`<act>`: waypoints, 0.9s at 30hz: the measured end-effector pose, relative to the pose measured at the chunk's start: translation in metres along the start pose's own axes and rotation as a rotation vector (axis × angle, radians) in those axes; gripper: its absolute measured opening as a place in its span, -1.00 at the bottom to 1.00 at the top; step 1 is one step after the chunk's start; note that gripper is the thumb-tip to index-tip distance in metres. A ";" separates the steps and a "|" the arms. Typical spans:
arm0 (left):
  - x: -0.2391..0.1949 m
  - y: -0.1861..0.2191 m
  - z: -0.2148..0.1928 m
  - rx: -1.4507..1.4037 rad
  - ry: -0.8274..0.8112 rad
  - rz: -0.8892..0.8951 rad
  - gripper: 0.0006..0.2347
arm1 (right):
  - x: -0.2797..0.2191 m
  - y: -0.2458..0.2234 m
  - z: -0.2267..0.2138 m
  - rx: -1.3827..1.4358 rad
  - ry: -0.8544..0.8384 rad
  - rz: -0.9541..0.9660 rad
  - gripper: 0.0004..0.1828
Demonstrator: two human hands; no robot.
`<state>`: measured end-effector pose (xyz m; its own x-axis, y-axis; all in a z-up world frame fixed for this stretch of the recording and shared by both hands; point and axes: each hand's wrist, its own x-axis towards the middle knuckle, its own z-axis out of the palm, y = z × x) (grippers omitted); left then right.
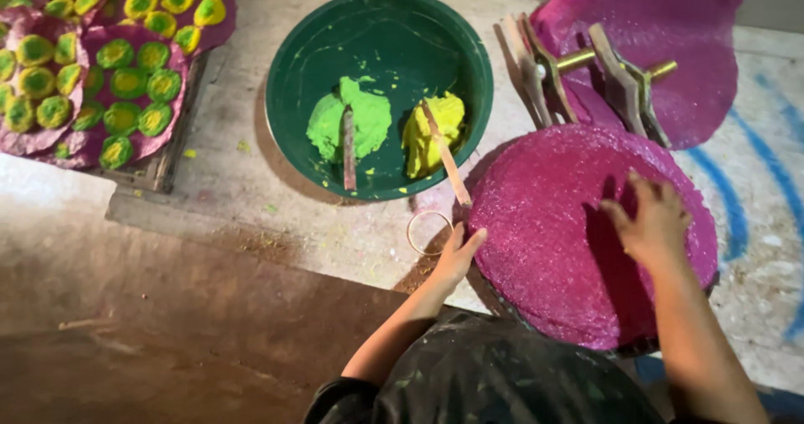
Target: The person uses a wooden press tool and circular molds to shape green and yellow dough on a pink surface. They place the molds on the surface, fill them with dough from a basin, and then use the press tool to flatten the dough into rings.
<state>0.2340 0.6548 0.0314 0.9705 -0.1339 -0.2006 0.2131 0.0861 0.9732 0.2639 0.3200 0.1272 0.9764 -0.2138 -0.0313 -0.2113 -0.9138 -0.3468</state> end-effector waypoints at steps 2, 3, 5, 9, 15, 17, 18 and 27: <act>-0.008 0.018 -0.010 0.294 0.121 0.194 -0.61 | 0.024 0.003 -0.012 0.115 0.101 -0.062 -0.25; -0.016 0.031 -0.020 0.461 0.152 0.198 -0.63 | 0.038 0.007 -0.013 0.170 0.206 -0.137 -0.27; -0.041 0.059 -0.046 0.823 0.176 0.216 -0.62 | 0.087 0.020 -0.008 0.189 0.171 -0.068 -0.34; -0.062 0.079 -0.075 1.307 0.163 0.309 -0.64 | 0.187 0.041 0.014 0.023 0.190 -0.104 -0.36; -0.065 0.075 -0.078 1.308 0.180 0.329 -0.86 | 0.212 0.002 0.022 -0.132 0.439 -0.003 -0.41; -0.068 0.085 -0.073 1.282 0.193 0.358 -0.89 | 0.209 -0.026 0.024 -0.141 0.267 -0.170 -0.50; -0.067 0.091 -0.069 1.220 0.220 0.388 -0.90 | 0.213 -0.046 0.033 -0.052 0.137 -0.139 -0.30; -0.057 0.126 -0.005 0.904 0.049 0.639 -0.91 | 0.274 -0.098 0.089 0.017 -0.226 0.046 -0.20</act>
<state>0.2057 0.6780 0.1653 0.8800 -0.2809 0.3831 -0.4701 -0.6301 0.6180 0.5565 0.3819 0.0690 0.9515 -0.1710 -0.2558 -0.2570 -0.8986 -0.3556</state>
